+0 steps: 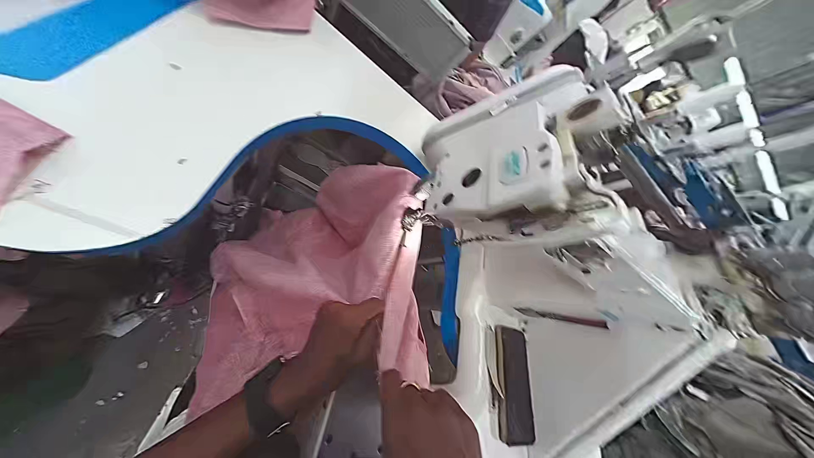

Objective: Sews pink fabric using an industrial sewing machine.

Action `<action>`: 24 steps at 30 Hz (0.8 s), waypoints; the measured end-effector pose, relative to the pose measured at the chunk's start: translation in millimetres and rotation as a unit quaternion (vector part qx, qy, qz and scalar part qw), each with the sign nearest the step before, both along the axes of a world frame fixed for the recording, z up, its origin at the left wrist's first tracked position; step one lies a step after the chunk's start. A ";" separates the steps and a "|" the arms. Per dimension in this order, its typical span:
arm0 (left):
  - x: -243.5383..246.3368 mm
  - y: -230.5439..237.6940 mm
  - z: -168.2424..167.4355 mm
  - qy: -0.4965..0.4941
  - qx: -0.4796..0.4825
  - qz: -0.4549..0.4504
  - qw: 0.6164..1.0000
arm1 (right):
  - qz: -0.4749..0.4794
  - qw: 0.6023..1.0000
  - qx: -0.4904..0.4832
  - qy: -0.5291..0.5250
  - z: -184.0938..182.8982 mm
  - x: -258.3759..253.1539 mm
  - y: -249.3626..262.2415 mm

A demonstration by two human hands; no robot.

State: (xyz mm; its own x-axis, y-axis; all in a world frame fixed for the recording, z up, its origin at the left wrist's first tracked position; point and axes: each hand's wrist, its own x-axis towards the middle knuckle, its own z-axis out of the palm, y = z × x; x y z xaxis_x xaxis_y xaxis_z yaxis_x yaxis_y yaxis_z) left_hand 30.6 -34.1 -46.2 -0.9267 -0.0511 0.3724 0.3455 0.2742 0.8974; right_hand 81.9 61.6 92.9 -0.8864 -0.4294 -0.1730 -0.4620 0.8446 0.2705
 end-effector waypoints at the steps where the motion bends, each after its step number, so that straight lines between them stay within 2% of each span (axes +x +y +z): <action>1: -6.5 -0.9 2.4 -0.010 0.004 -0.003 1.000 | 0.004 1.000 0.008 0.006 0.3 -3.3 -1.0; 4: -6.7 -7.1 16.0 -0.054 -0.016 -0.042 0.998 | -0.023 0.998 0.009 -0.052 3.9 -11.8 -2.6; 6: 1.3 -10.2 17.2 -0.040 -0.025 -0.061 0.997 | -0.044 0.994 -0.020 -0.096 3.8 -17.6 0.5; 10: -5.5 -13.5 10.6 -0.017 -0.017 -0.104 0.994 | -0.075 0.989 -0.065 -0.111 1.1 -30.3 12.2; 14: -26.4 -18.1 7.6 -0.071 0.080 -0.162 0.981 | -0.034 0.985 -0.121 -0.116 -5.7 -33.7 36.1; 18: -45.7 -5.0 5.9 -0.086 0.130 -0.121 0.980 | -0.054 0.968 -0.207 -0.132 -1.5 -30.5 51.3; 21: -50.6 -6.4 18.1 -0.102 0.068 -0.118 0.985 | -0.054 0.967 -0.226 -0.107 -6.4 -33.5 62.9; 24: -26.1 -14.2 28.2 -0.058 -0.035 -0.125 0.990 | -0.013 0.985 -0.167 -0.044 -5.1 -40.5 49.9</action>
